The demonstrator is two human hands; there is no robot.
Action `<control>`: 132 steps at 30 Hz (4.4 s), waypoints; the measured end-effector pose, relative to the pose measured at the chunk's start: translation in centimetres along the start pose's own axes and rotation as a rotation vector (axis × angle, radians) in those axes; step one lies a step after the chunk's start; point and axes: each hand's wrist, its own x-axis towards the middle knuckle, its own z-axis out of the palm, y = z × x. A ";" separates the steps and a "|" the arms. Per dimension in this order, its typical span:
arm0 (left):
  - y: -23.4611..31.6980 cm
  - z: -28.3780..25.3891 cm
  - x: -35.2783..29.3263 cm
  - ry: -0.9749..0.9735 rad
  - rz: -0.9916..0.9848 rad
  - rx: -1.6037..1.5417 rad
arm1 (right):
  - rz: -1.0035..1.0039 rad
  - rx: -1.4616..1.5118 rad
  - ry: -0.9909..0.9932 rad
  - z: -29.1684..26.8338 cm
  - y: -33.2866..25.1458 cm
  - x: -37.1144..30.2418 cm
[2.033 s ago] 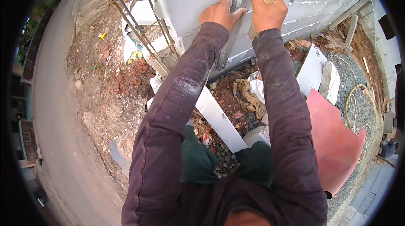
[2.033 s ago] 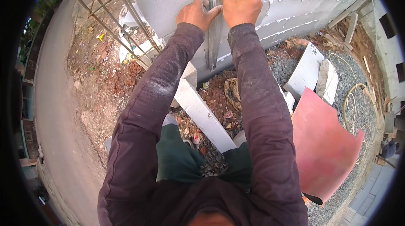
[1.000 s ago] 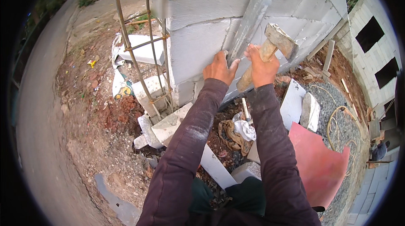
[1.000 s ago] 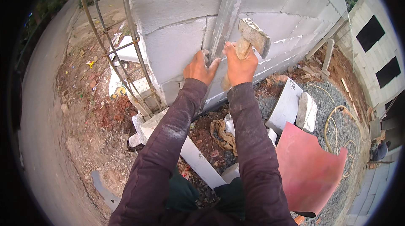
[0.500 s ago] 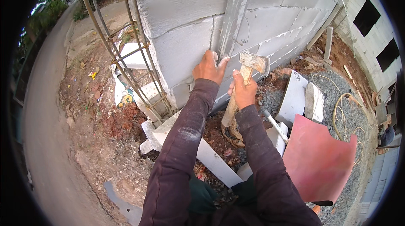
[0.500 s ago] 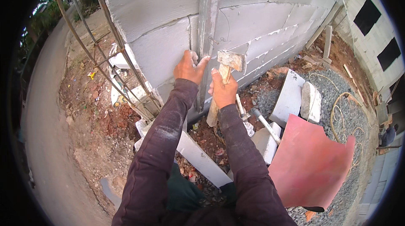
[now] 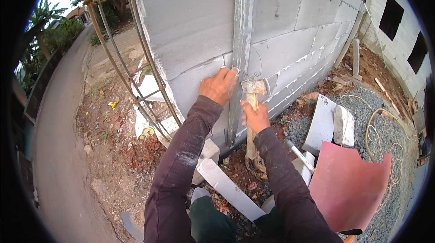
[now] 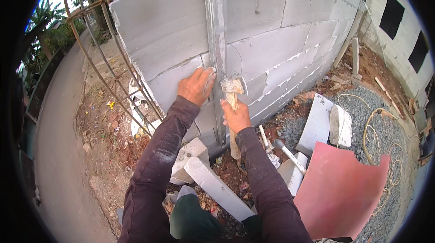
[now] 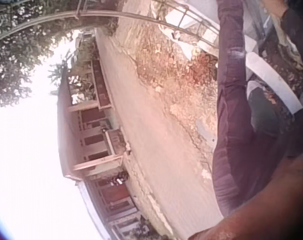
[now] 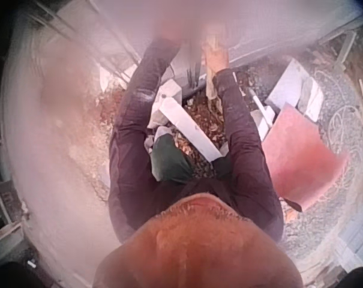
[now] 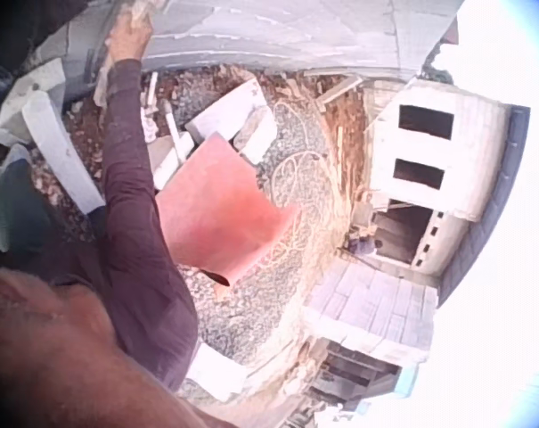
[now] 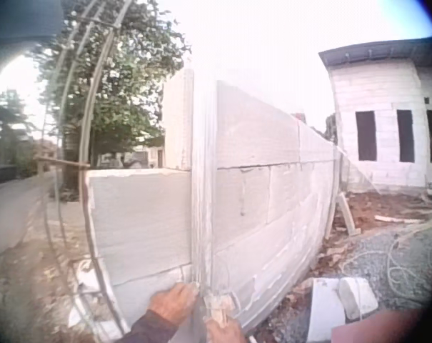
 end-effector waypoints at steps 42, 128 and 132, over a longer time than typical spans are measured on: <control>2.8 -3.7 9.5 -0.758 0.435 0.516 | -0.153 -0.129 0.074 0.2 2.6 1.4; 0.5 -1.6 5.9 -0.404 0.350 0.221 | -0.305 0.341 0.334 -1.2 -1.3 -6.2; 0.3 -1.4 5.6 -0.416 0.346 0.220 | -0.073 0.335 0.231 0.9 1.2 -6.6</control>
